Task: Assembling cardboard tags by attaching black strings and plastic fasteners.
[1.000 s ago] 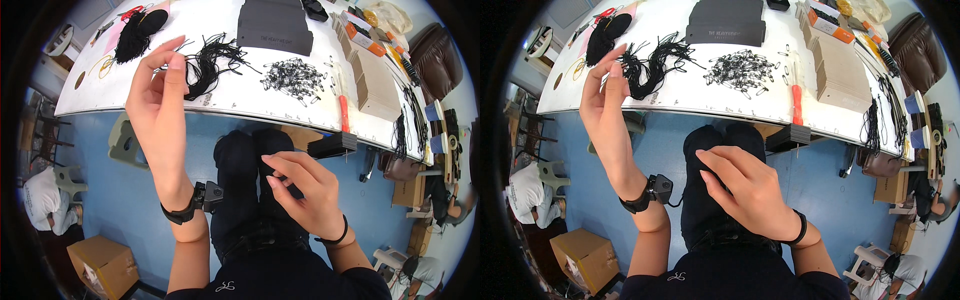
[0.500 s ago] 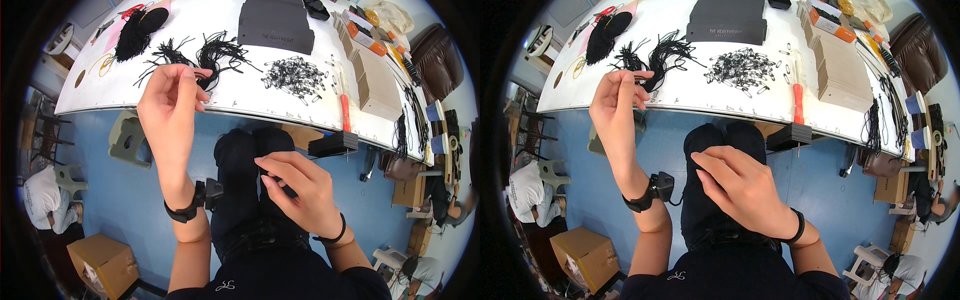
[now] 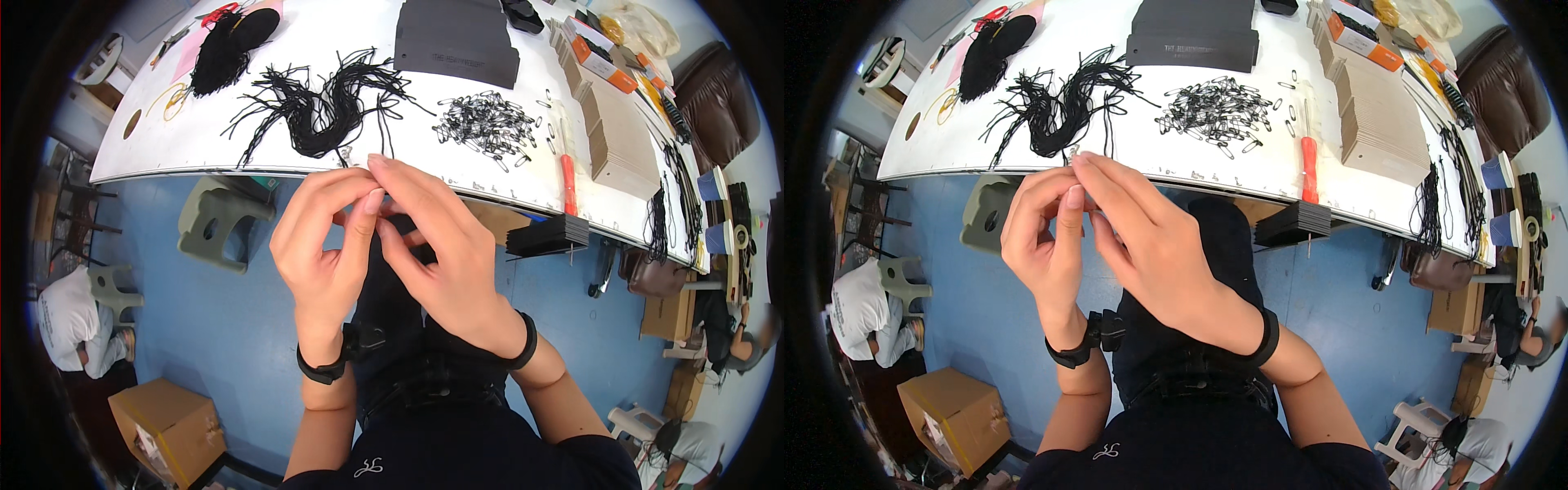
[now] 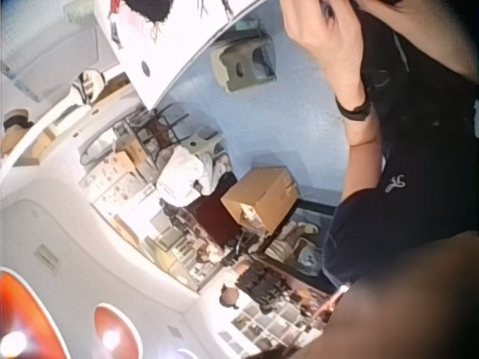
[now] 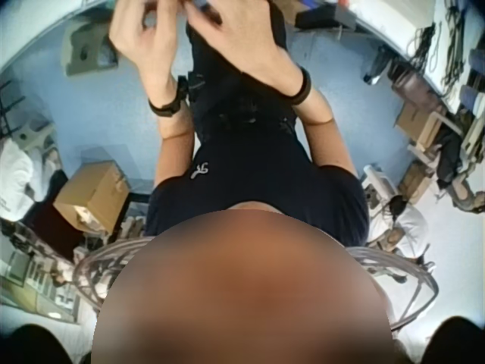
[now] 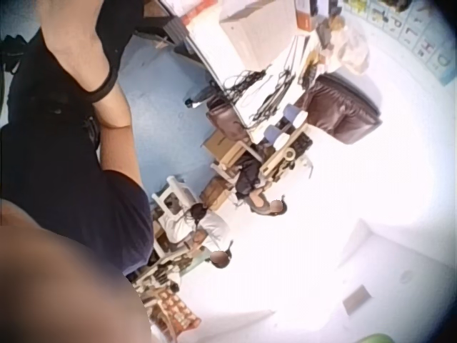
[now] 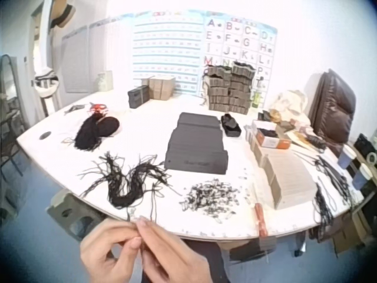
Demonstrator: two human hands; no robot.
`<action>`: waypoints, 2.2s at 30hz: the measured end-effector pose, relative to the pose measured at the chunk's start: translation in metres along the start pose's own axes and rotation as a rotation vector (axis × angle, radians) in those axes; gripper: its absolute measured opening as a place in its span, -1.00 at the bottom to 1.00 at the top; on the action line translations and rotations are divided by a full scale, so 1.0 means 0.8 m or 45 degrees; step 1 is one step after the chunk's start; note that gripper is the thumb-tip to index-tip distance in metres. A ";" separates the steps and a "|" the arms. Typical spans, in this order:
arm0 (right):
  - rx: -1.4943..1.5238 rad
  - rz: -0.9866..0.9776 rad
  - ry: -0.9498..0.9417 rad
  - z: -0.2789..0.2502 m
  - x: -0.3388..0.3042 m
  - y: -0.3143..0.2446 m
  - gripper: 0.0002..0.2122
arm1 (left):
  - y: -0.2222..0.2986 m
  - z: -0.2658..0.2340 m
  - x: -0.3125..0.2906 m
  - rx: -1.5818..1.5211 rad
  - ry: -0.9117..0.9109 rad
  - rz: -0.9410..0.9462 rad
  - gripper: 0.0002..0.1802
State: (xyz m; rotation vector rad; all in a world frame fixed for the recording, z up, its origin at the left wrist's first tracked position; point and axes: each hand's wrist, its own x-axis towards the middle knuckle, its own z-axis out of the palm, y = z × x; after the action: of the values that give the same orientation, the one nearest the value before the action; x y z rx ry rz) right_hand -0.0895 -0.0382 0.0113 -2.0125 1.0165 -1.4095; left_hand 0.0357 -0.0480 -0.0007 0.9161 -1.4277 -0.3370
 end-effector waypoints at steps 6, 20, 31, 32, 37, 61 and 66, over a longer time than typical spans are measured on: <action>-0.102 -0.131 0.235 0.009 0.001 0.013 -0.69 | -0.007 -0.006 0.002 0.038 -0.018 0.053 -0.88; 0.249 0.164 0.335 0.002 0.015 0.018 -0.92 | -0.015 -0.001 0.006 0.277 0.017 -0.007 -0.68; 0.436 -0.015 0.329 -0.018 0.013 0.005 -0.89 | -0.012 -0.005 0.018 0.646 0.093 -0.186 -0.83; 0.434 -0.014 0.331 -0.020 0.013 0.005 -0.89 | -0.010 -0.004 0.019 0.656 0.051 -0.280 -0.82; 0.948 -0.055 0.125 -0.033 0.014 -0.006 -0.85 | -0.014 -0.003 0.019 0.738 0.046 -0.224 -0.78; 0.493 -0.136 -0.261 -0.077 -0.075 -0.010 -0.92 | 0.012 0.014 -0.019 -1.024 -0.292 -1.320 -0.49; 0.422 -0.097 -0.250 -0.083 -0.089 -0.002 -0.91 | 0.013 0.020 -0.033 -1.067 -0.432 -1.387 -0.51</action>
State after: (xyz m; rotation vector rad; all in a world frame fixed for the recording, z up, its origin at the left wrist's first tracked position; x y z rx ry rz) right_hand -0.1648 0.0207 -0.0052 -1.9112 0.5847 -1.2903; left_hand 0.0131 -0.0288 -0.0134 0.8498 -0.7807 -1.8131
